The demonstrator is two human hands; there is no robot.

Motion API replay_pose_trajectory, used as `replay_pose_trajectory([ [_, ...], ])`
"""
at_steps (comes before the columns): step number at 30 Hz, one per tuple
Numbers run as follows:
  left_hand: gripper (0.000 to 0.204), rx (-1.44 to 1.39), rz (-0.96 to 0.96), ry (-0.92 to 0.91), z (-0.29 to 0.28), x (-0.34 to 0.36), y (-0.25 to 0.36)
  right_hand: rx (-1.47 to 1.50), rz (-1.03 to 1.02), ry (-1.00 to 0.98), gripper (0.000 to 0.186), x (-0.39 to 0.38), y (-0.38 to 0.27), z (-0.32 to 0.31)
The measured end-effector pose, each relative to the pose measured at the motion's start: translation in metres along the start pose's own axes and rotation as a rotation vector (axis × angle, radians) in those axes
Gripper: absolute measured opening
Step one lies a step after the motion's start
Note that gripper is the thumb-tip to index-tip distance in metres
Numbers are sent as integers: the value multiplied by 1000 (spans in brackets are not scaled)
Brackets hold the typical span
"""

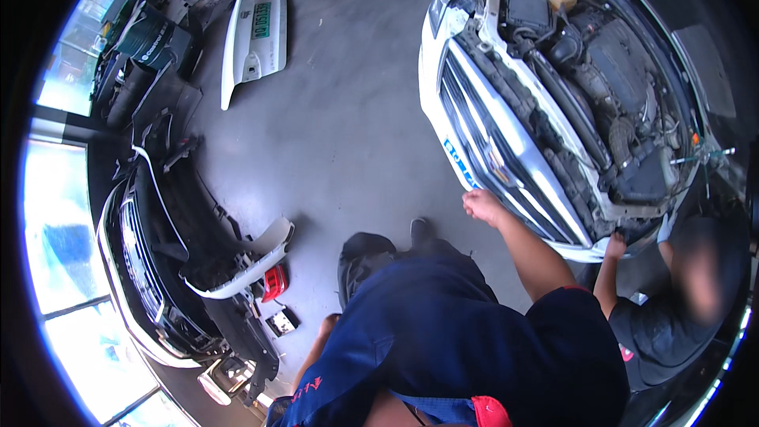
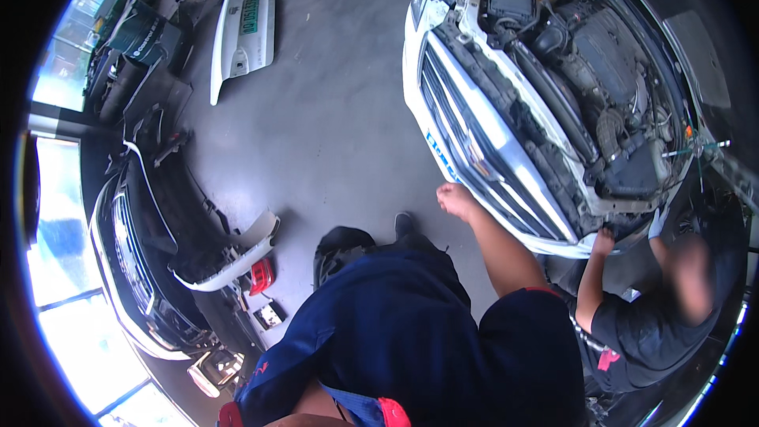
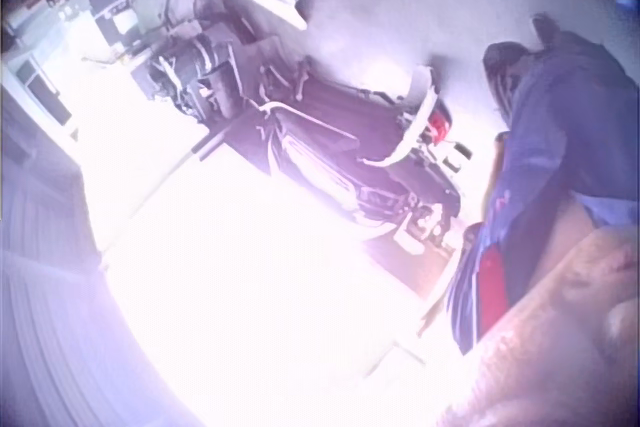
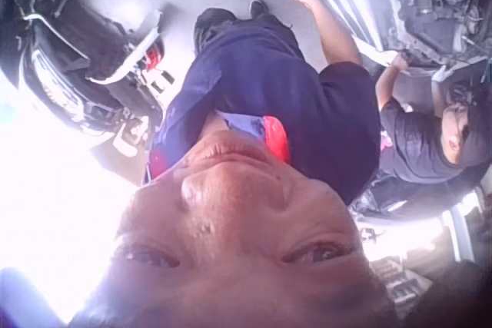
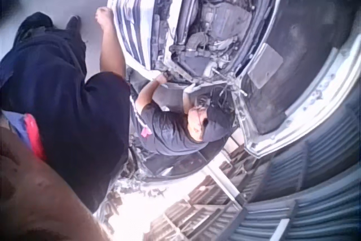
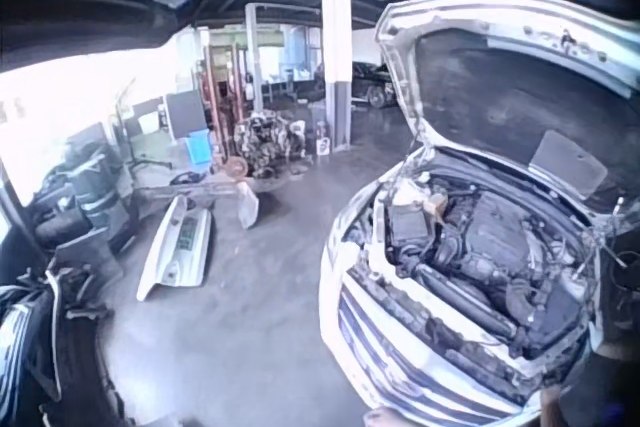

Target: The person holds a large grey bumper piece and then works on the front of a car by hand and with a tool, while a second person assists by holding the bumper in place at the front of the vehicle.

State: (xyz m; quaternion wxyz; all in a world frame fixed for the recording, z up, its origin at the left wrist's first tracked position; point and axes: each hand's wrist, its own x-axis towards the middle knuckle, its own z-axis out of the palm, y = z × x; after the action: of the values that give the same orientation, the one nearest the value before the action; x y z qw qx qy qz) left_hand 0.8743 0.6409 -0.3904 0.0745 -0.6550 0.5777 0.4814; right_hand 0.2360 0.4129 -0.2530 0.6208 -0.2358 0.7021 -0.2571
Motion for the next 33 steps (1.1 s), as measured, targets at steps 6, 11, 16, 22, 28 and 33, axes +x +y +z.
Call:
replay_pose_trajectory([
  [6,27,-194,-258,-264,-99,144,95,-249,-143,229,17,186,-163,-82],
  [11,26,-310,-172,-273,-240,329,161,-230,-288,453,25,323,-289,-130],
  [16,17,-602,-83,179,-515,528,340,-352,-256,651,49,399,-388,-173],
  [22,29,-759,41,320,-656,632,585,-643,-44,756,59,481,-418,-237],
  [28,35,-549,-310,47,-595,658,625,-534,172,667,41,503,-428,-229],
  [33,34,-318,-443,-150,-580,699,690,-116,122,808,22,512,-419,-230],
])
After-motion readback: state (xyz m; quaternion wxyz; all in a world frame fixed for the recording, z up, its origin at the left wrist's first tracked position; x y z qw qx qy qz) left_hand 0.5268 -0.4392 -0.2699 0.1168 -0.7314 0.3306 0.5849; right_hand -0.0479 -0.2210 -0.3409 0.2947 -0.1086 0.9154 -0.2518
